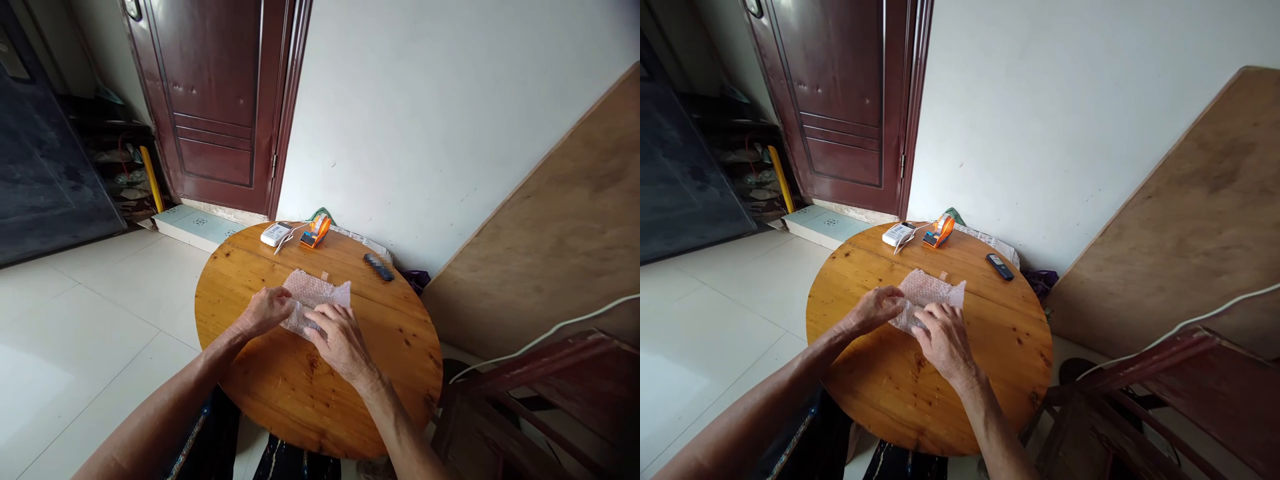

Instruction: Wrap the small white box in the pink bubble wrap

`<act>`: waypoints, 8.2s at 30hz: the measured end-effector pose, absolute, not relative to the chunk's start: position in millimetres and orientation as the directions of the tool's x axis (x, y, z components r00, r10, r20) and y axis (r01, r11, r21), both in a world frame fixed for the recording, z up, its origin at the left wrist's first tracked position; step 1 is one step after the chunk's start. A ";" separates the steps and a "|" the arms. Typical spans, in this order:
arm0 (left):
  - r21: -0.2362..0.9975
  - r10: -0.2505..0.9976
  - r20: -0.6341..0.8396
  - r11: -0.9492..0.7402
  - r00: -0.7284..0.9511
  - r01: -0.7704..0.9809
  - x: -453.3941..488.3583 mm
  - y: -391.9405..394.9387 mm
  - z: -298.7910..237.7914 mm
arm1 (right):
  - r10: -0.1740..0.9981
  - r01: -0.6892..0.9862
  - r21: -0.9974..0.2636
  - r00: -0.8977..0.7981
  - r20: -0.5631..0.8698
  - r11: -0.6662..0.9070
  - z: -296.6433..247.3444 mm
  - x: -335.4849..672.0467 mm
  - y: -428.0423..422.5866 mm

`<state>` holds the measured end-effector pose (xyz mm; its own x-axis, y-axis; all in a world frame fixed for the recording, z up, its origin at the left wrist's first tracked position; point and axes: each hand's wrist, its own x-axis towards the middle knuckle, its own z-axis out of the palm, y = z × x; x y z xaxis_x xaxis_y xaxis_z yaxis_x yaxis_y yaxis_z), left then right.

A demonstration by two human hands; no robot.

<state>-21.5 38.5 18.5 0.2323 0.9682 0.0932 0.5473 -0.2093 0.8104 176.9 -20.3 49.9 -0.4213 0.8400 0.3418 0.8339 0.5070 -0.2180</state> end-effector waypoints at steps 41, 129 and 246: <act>0.608 0.829 0.365 -0.557 0.424 0.566 1.3 23.1 42.9 | 0.979 0.570 -0.804 -0.195 0.068 0.169 57.0 222.7 -27.2; 0.611 0.880 0.089 -0.418 0.467 0.672 21.7 -0.3 50.7 | 0.971 0.663 -0.735 0.237 0.027 -0.141 15.8 223.3 -55.3; 0.812 0.935 0.185 -0.319 0.302 0.489 19.8 -11.9 12.4 | 0.882 0.607 -0.642 -0.289 0.371 0.469 38.2 183.3 -61.1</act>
<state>19.8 -11.9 12.4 0.3022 0.9351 0.1852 0.4891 -0.3189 0.8118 183.3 -61.1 38.2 -0.2892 0.8825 0.3710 0.6068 0.4687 -0.6419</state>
